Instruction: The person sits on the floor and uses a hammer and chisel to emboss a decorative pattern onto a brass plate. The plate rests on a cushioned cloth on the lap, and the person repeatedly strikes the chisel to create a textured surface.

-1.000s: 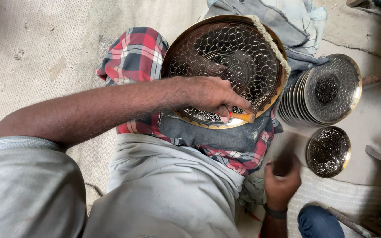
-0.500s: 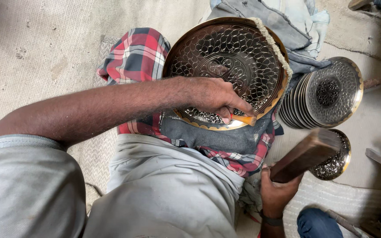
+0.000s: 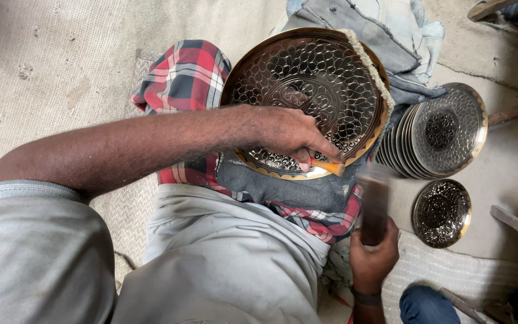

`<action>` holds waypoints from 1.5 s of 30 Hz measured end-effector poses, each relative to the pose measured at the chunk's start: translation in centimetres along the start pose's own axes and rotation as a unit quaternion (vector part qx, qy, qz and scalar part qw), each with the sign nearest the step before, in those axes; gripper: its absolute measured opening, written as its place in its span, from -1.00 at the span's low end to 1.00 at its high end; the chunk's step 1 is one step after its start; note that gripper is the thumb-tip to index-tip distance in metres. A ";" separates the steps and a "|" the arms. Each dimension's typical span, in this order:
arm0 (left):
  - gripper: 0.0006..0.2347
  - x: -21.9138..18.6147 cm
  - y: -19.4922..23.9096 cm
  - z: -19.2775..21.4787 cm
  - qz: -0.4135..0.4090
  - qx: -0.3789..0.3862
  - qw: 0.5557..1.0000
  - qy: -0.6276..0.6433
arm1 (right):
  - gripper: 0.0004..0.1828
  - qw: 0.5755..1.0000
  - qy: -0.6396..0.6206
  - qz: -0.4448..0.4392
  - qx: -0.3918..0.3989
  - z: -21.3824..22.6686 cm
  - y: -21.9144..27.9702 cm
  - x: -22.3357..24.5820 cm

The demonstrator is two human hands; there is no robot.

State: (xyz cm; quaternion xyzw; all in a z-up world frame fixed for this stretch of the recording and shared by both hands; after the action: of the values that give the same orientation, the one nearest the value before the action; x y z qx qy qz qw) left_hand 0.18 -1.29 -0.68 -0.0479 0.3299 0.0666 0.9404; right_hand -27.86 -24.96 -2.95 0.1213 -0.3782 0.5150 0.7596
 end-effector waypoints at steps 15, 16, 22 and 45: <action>-0.51 0.7 0.1 0.1 -0.007 0.036 0.999 -0.001 | -0.43 0.996 -0.078 -0.029 0.013 -0.7 0.4 0.2; -0.54 0.8 0.1 0.3 0.006 -0.004 1.000 0.011 | -0.38 0.998 -0.061 -0.020 0.030 -0.3 -0.1 0.7; -0.54 -1.9 5.0 -1.8 0.183 -0.483 0.846 0.133 | -0.30 0.927 -0.372 0.047 -0.019 1.1 -3.6 6.4; -0.58 -4.3 5.2 -8.1 0.289 -0.542 0.778 0.135 | -0.02 0.829 0.340 0.359 0.261 4.9 -17.2 22.4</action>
State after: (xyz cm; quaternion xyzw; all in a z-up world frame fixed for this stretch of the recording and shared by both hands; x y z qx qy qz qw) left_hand -8.94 2.39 -4.47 -0.4608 0.3615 0.4955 0.6414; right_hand -10.87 -19.85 19.64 -0.0124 0.0353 0.8397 0.5417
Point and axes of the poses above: each hand's wrist, its own y-axis away from the middle knuckle, its own z-axis out of the back of the hand, x = y × z, the point moved 1 cm from there along -y, towards the middle knuckle, and after that the axes turned 15 degrees about -y, right-handed, at the moved point
